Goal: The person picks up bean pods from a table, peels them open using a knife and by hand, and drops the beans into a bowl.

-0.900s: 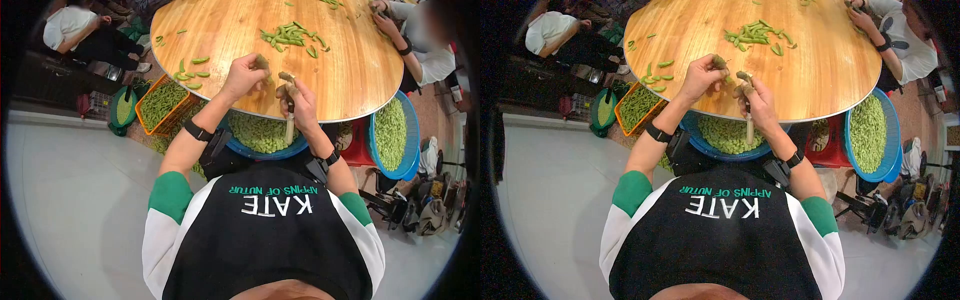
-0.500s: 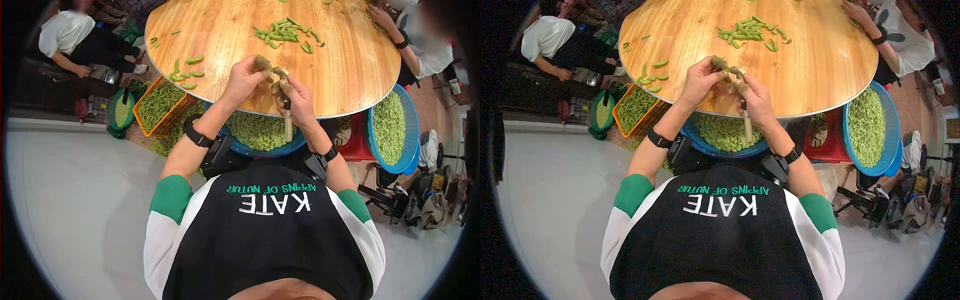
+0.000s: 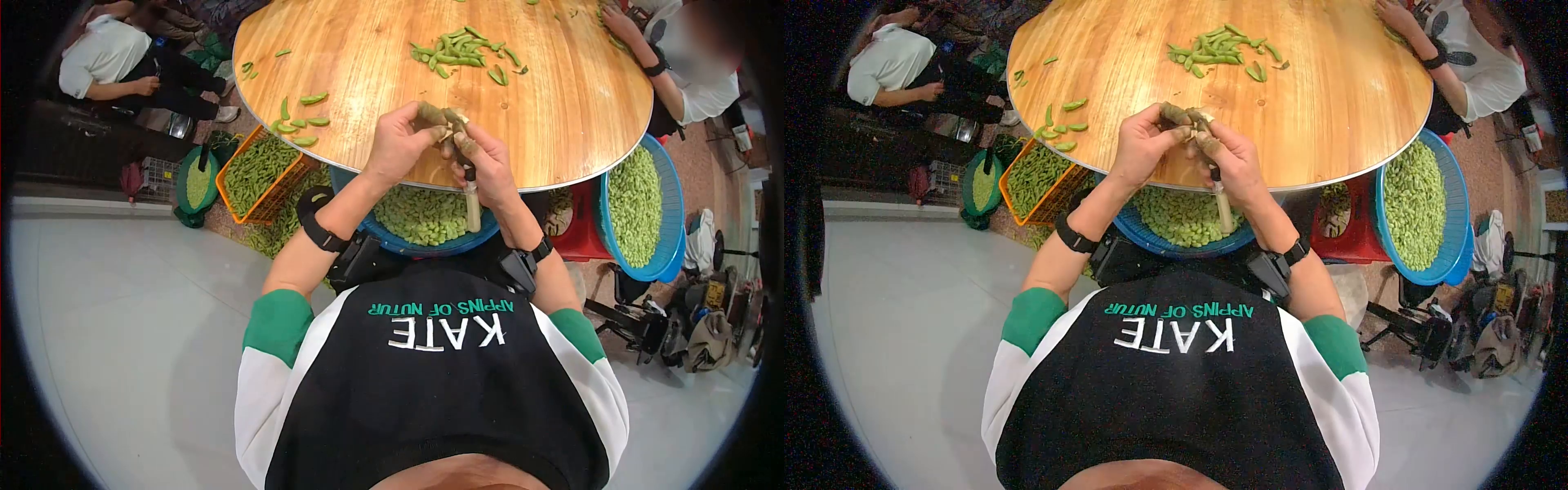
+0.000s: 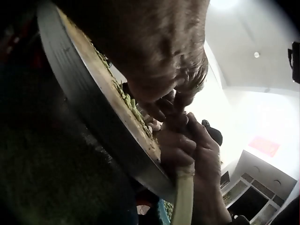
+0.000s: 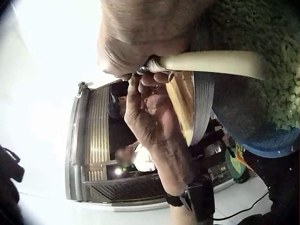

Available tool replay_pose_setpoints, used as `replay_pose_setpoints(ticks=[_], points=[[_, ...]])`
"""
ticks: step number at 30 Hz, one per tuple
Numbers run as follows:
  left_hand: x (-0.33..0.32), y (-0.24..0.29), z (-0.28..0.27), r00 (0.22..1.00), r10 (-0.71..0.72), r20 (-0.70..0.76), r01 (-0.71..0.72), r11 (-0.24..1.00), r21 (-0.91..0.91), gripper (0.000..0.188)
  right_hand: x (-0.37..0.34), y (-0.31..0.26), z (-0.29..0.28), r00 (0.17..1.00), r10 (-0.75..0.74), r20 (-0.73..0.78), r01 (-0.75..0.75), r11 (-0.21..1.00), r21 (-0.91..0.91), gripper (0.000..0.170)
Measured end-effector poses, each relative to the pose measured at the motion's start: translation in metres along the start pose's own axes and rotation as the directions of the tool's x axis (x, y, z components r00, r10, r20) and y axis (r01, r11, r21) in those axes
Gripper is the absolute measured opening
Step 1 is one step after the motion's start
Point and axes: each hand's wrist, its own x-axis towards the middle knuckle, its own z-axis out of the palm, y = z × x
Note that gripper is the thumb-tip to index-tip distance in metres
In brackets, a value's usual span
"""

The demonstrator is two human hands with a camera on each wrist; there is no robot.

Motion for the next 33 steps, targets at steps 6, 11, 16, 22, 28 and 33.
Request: replay_pose_setpoints(ticks=[6,11,16,22,28,33], points=[[0.005,-0.009,-0.006,0.988,0.090,-0.125,-0.079,0.993,0.089,0.010,0.000,-0.001,0.001,0.996,0.026,-0.085,-0.018,0.995,0.095,0.030],[0.005,-0.009,-0.003,0.993,0.058,-0.107,-0.046,0.993,0.108,0.012,-0.001,0.000,-0.003,0.997,0.055,-0.047,-0.051,0.996,0.080,0.028],[0.007,-0.016,-0.010,0.994,-0.020,-0.104,0.011,0.996,-0.090,0.014,-0.001,0.000,-0.001,1.000,0.017,-0.026,-0.015,0.996,0.087,0.027],[0.007,-0.007,-0.006,0.992,-0.069,-0.101,0.050,0.983,-0.179,0.020,0.000,-0.001,-0.007,0.998,0.053,0.039,-0.055,0.996,0.074,0.030],[0.011,-0.005,-0.009,0.993,-0.054,-0.100,0.045,0.995,-0.092,0.027,-0.001,-0.002,-0.006,0.997,0.058,0.054,-0.062,0.994,0.087,0.032],[0.012,0.002,-0.009,0.996,-0.052,-0.066,0.050,0.998,-0.037,0.028,-0.001,-0.001,-0.007,0.996,0.033,0.087,-0.045,0.990,0.134,0.028]])
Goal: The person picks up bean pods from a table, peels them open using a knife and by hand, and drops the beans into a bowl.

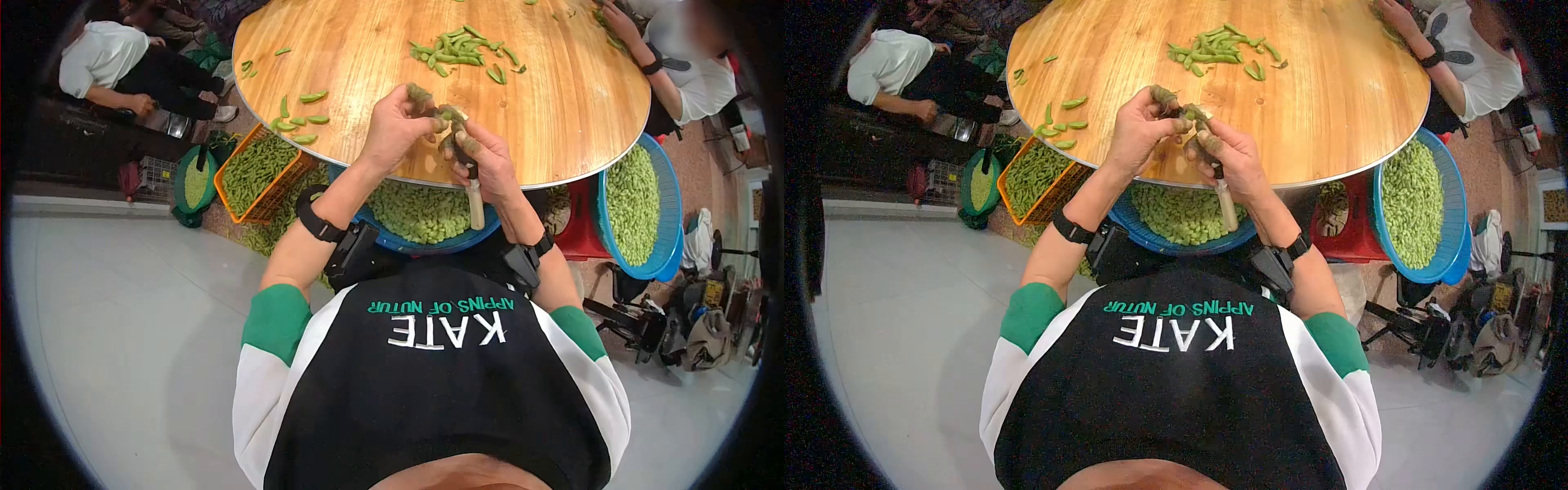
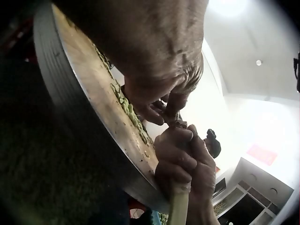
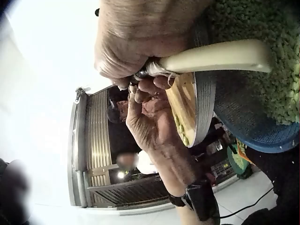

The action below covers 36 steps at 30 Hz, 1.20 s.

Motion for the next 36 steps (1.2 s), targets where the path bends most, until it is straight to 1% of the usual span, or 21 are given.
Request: replay_pose_setpoints(ticks=[5,9,12,14,15,17,18,20,21,23,24,25,26,27,28,29,30,31,33,34,36], points=[[0.000,0.004,0.001,1.000,0.013,0.007,-0.013,0.997,0.075,0.029,-0.001,-0.004,0.002,0.999,0.032,-0.015,-0.032,0.999,0.004,0.030],[-0.001,0.005,0.002,1.000,0.026,-0.004,-0.025,0.996,0.085,0.030,0.000,-0.005,0.002,1.000,0.021,-0.011,-0.022,1.000,-0.019,0.030],[0.001,0.002,-0.001,0.999,0.045,0.013,-0.045,0.997,0.066,0.030,0.000,-0.005,0.003,0.999,0.020,-0.037,-0.021,0.999,-0.024,0.030],[0.004,0.000,-0.004,0.995,0.037,0.092,-0.033,0.999,-0.035,0.028,-0.001,-0.005,0.005,0.998,-0.014,-0.054,0.013,1.000,-0.020,0.029],[0.005,0.001,-0.005,0.995,0.038,0.093,-0.034,0.999,-0.036,0.028,-0.001,-0.005,0.004,0.998,-0.014,-0.054,0.013,1.000,-0.022,0.029],[0.008,0.004,-0.008,0.963,-0.134,0.235,0.190,0.953,-0.234,0.022,-0.001,-0.007,0.002,0.999,0.013,-0.038,-0.012,0.999,0.037,0.029],[0.011,-0.001,-0.012,0.963,-0.133,0.233,0.188,0.954,-0.235,0.022,-0.002,-0.007,0.000,0.999,0.014,-0.036,-0.013,0.999,0.037,0.029],[0.018,-0.013,-0.019,0.877,-0.275,0.394,0.422,0.833,-0.359,0.016,-0.002,-0.010,-0.002,0.997,0.080,-0.018,-0.079,0.996,0.050,0.028],[0.017,-0.009,-0.016,0.876,-0.272,0.399,0.421,0.833,-0.358,0.016,-0.002,-0.011,-0.002,0.997,0.076,-0.020,-0.075,0.996,0.047,0.028],[0.011,-0.002,-0.009,0.915,-0.257,0.312,0.348,0.893,-0.285,0.011,-0.003,-0.011,-0.002,0.994,0.097,-0.042,-0.091,0.988,0.126,0.027],[0.009,-0.002,-0.007,0.915,-0.256,0.312,0.348,0.893,-0.286,0.011,-0.002,-0.010,-0.002,0.994,0.097,-0.041,-0.091,0.988,0.126,0.027],[0.007,-0.003,-0.005,0.979,-0.074,0.191,0.073,0.997,0.014,0.012,-0.001,-0.010,-0.003,0.992,0.110,-0.056,-0.098,0.979,0.177,0.027],[0.004,-0.003,-0.003,0.980,0.145,0.134,-0.183,0.923,0.339,0.013,0.000,-0.009,-0.003,0.990,0.123,-0.069,-0.104,0.967,0.230,0.027],[0.002,-0.001,-0.002,0.980,0.145,0.134,-0.183,0.922,0.342,0.013,0.001,-0.007,-0.005,0.990,0.123,-0.068,-0.104,0.967,0.232,0.027],[0.000,0.001,-0.001,0.896,0.369,0.246,-0.440,0.678,0.588,0.013,0.003,-0.006,-0.008,0.989,0.126,-0.073,-0.106,0.968,0.228,0.027],[-0.003,0.003,0.001,0.753,0.513,0.413,-0.610,0.308,0.730,0.015,0.003,-0.005,-0.010,0.988,0.130,-0.079,-0.110,0.969,0.223,0.027],[-0.006,0.005,0.005,0.729,0.542,0.418,-0.626,0.281,0.728,0.016,0.003,-0.006,-0.009,0.988,0.130,-0.078,-0.110,0.969,0.222,0.027],[-0.006,0.005,0.007,0.728,0.544,0.418,-0.626,0.280,0.728,0.016,0.003,-0.007,-0.008,0.988,0.138,-0.072,-0.117,0.964,0.240,0.027],[-0.004,0.006,0.011,0.636,0.634,0.441,-0.666,0.162,0.728,0.013,0.003,-0.009,-0.009,0.987,0.143,-0.067,-0.122,0.960,0.254,0.028],[-0.004,0.003,0.011,0.634,0.636,0.441,-0.668,0.161,0.727,0.013,0.003,-0.008,-0.012,0.987,0.147,-0.058,-0.126,0.953,0.276,0.028],[-0.003,0.001,0.012,0.753,0.576,0.317,-0.580,0.356,0.733,0.006,0.003,-0.008,-0.014,0.988,0.148,-0.047,-0.128,0.947,0.296,0.029]])
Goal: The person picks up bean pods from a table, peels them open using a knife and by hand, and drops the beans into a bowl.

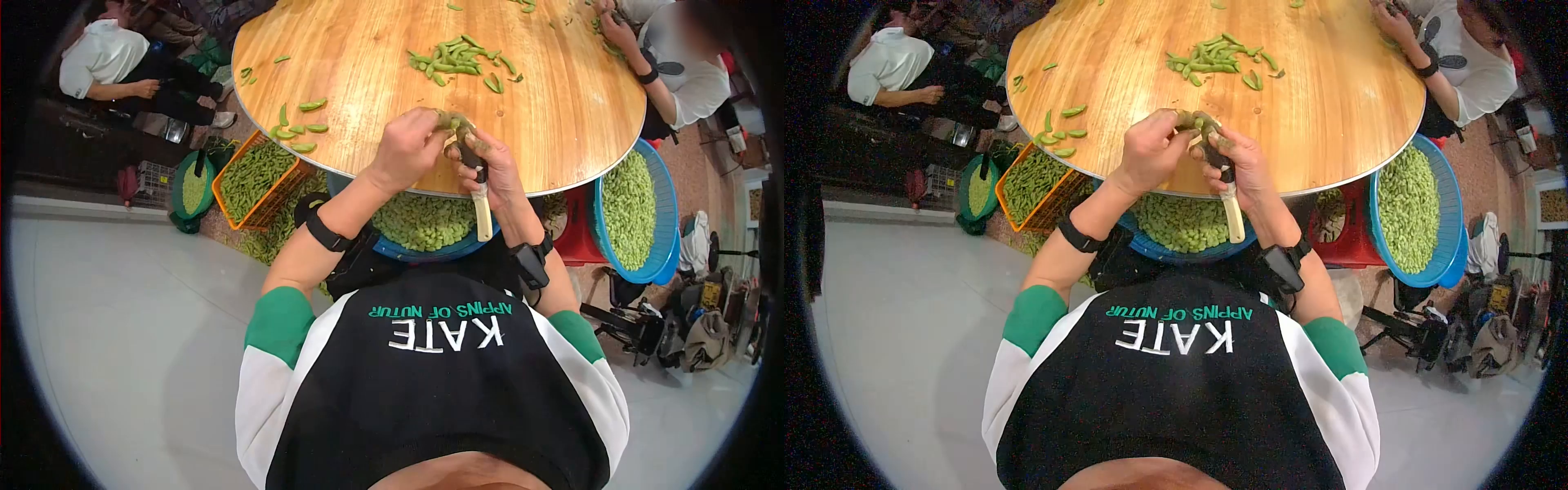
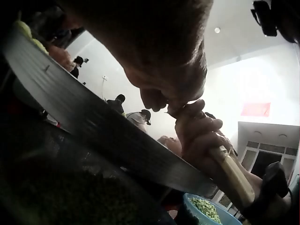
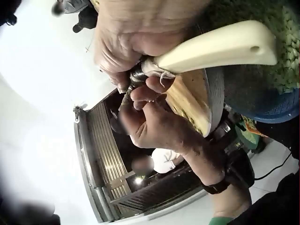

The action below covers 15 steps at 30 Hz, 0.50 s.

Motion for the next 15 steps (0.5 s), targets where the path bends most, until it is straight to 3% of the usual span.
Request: replay_pose_setpoints(ticks=[1,2,3,4,6,7,9,12,13,15], points=[[0.002,0.003,0.001,1.000,0.003,-0.001,-0.003,1.000,0.001,0.006,0.000,0.001,0.001,1.000,-0.006,0.009,0.006,1.000,0.018,0.029],[0.003,0.006,0.001,0.971,-0.236,0.045,0.239,0.923,-0.301,0.002,-0.001,0.002,0.001,1.000,-0.010,0.017,0.010,0.999,0.039,0.030],[0.004,0.009,0.001,0.885,-0.437,0.160,0.447,0.703,-0.554,0.002,-0.001,0.003,0.001,1.000,-0.011,0.018,0.010,0.999,0.042,0.030],[0.004,0.009,0.000,0.885,-0.437,0.160,0.447,0.704,-0.552,0.002,-0.001,0.004,0.000,1.000,-0.019,0.007,0.019,0.999,0.039,0.030],[0.004,0.005,0.000,0.801,-0.536,0.267,0.558,0.504,-0.660,0.005,-0.001,0.004,0.002,0.999,-0.032,0.001,0.032,0.999,0.036,0.030],[0.004,0.002,0.001,0.802,-0.534,0.265,0.556,0.507,-0.659,0.005,-0.002,0.004,0.003,0.999,-0.044,-0.006,0.044,0.999,0.014,0.029],[0.002,-0.005,0.000,0.751,-0.547,0.370,0.572,0.259,-0.778,0.003,-0.002,0.004,0.006,0.998,-0.055,-0.008,0.054,0.998,-0.012,0.027],[-0.001,-0.004,-0.003,0.754,-0.544,0.368,0.609,0.369,-0.703,0.005,-0.003,0.005,0.009,0.998,-0.059,-0.014,0.058,0.998,-0.007,0.023],[-0.001,-0.001,-0.004,0.755,-0.544,0.367,0.609,0.371,-0.702,0.005,-0.003,0.007,0.012,0.993,-0.111,-0.047,0.106,0.990,-0.095,0.019],[-0.003,0.008,-0.004,0.840,-0.500,0.210,0.525,0.652,-0.547,0.007,-0.003,0.011,0.018,0.983,-0.166,-0.079,0.150,0.972,-0.181,0.016]])
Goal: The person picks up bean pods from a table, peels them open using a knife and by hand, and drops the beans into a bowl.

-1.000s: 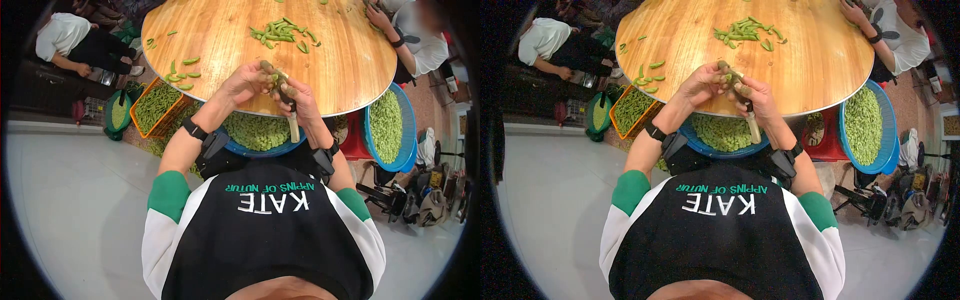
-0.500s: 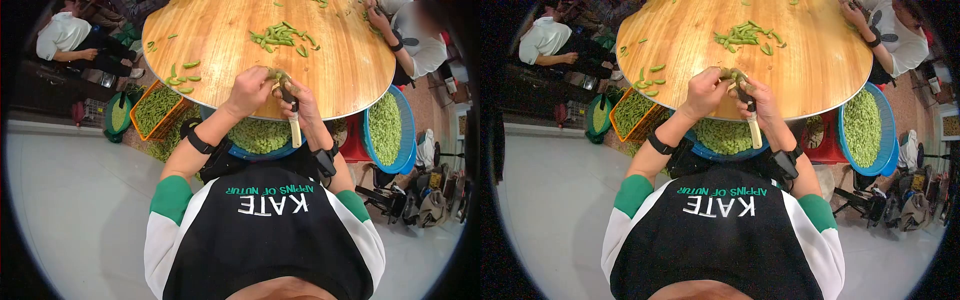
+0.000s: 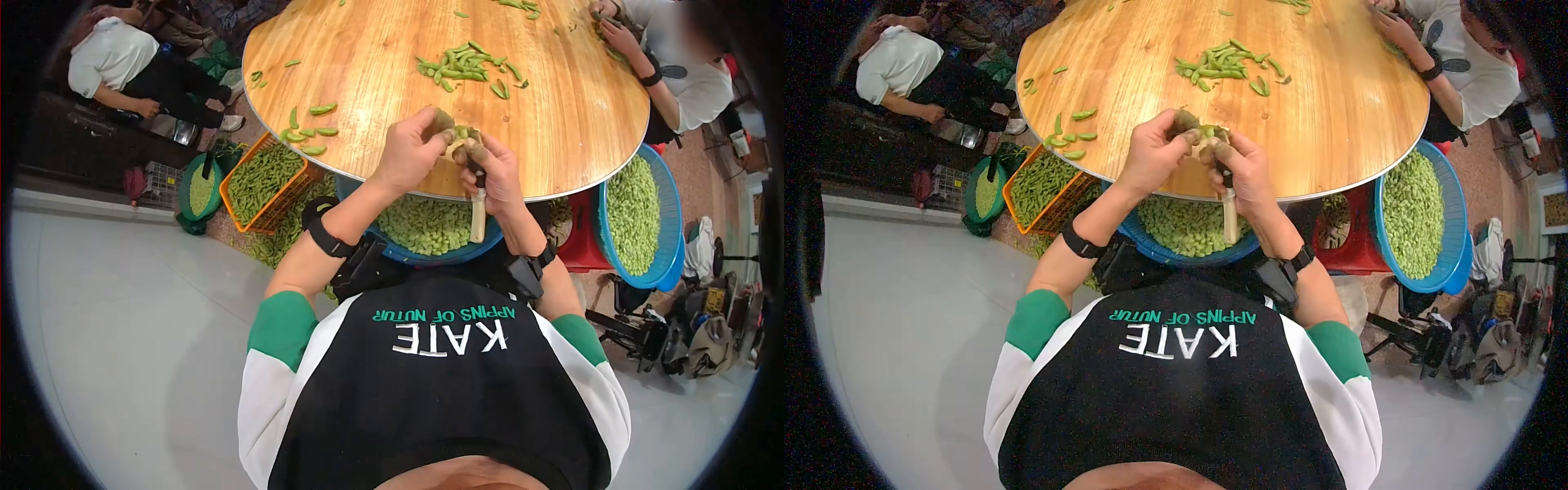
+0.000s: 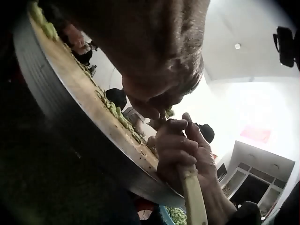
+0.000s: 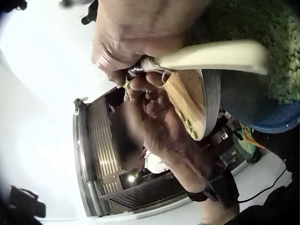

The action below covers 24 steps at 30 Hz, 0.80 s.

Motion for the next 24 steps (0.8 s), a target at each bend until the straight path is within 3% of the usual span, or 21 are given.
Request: replay_pose_setpoints(ticks=[1,3,5,8,10,12,13,14,15,16,17,18,19,20,21,22,23,24], points=[[-0.002,0.002,0.000,1.000,-0.001,0.000,0.001,1.000,0.000,0.007,0.001,0.002,0.004,0.998,-0.029,-0.047,0.024,0.994,-0.104,0.014],[-0.007,0.006,-0.002,0.981,0.186,0.054,-0.193,0.932,0.307,0.008,0.002,0.005,0.009,0.994,-0.060,-0.089,0.040,0.977,-0.211,0.013],[-0.010,-0.001,-0.003,0.981,0.194,0.030,-0.194,0.940,0.282,0.008,0.003,0.008,0.012,0.987,-0.122,-0.102,0.093,0.963,-0.254,0.010],[-0.017,0.002,-0.006,0.978,0.206,0.018,-0.202,0.933,0.299,0.009,0.002,0.010,0.011,0.990,-0.102,-0.097,0.064,0.939,-0.337,0.006],[-0.023,0.014,-0.012,0.976,0.217,0.021,-0.211,0.914,0.346,0.009,0.001,0.007,0.017,0.994,-0.097,-0.046,0.070,0.908,-0.413,0.006],[-0.034,0.029,-0.025,0.945,0.326,0.011,-0.285,0.809,0.514,0.009,-0.005,0.003,0.022,0.996,-0.086,-0.011,0.070,0.872,-0.484,0.007],[-0.040,0.037,-0.034,0.925,0.379,-0.028,-0.302,0.780,0.548,0.011,-0.010,-0.003,0.025,0.994,-0.045,0.100,0.093,0.828,-0.552,0.006],[-0.046,0.048,-0.050,0.948,0.313,-0.057,-0.207,0.744,0.635,0.010,-0.014,-0.007,0.025,0.980,0.004,0.200,0.122,0.780,-0.613,0.006],[-0.049,0.049,-0.066,0.925,0.372,-0.076,-0.203,0.653,0.730,0.010,-0.014,0.003,0.008,0.959,0.024,0.282,0.186,0.696,-0.694,0.015],[-0.052,0.054,-0.080,0.922,0.370,-0.113,-0.140,0.591,0.794,0.010,-0.018,0.001,0.008,0.961,0.018,0.275,0.185,0.698,-0.692,0.015],[-0.051,0.044,-0.101,0.893,0.446,-0.063,-0.153,0.433,0.888,0.011,-0.023,-0.002,0.010,0.918,0.016,0.396,0.316,0.574,-0.756,0.021],[-0.049,0.050,-0.108,0.866,0.500,0.001,-0.111,0.190,0.975,0.012,-0.025,-0.004,0.010,0.860,0.040,0.509,0.444,0.437,-0.783,0.027],[-0.046,0.048,-0.113,0.874,0.485,0.012,-0.080,0.120,0.990,0.012,-0.026,-0.004,0.006,0.823,0.029,0.567,0.533,0.308,-0.788,0.037],[-0.041,0.045,-0.117,0.882,0.471,0.024,-0.051,0.045,0.998,0.012,-0.025,-0.002,0.003,0.824,0.026,0.565,0.531,0.312,-0.788,0.037],[-0.032,0.044,-0.114,0.883,0.468,0.029,-0.055,0.043,0.998,0.012,-0.024,-0.001,0.001,0.834,-0.019,0.551,0.508,0.414,-0.755,0.035],[-0.019,0.042,-0.105,0.890,0.453,0.050,-0.165,0.218,0.962,0.013,-0.023,-0.001,0.000,0.845,-0.061,0.532,0.485,0.509,-0.711,0.034],[-0.005,0.040,-0.094,0.893,0.443,0.072,-0.264,0.388,0.883,0.014,-0.020,-0.002,0.001,0.934,-0.016,0.356,0.293,0.604,-0.741,0.031],[0.011,0.035,-0.082,0.899,0.425,0.110,-0.319,0.460,0.829,0.014,-0.016,-0.007,0.001,0.936,-0.018,0.353,0.292,0.601,-0.744,0.031]])
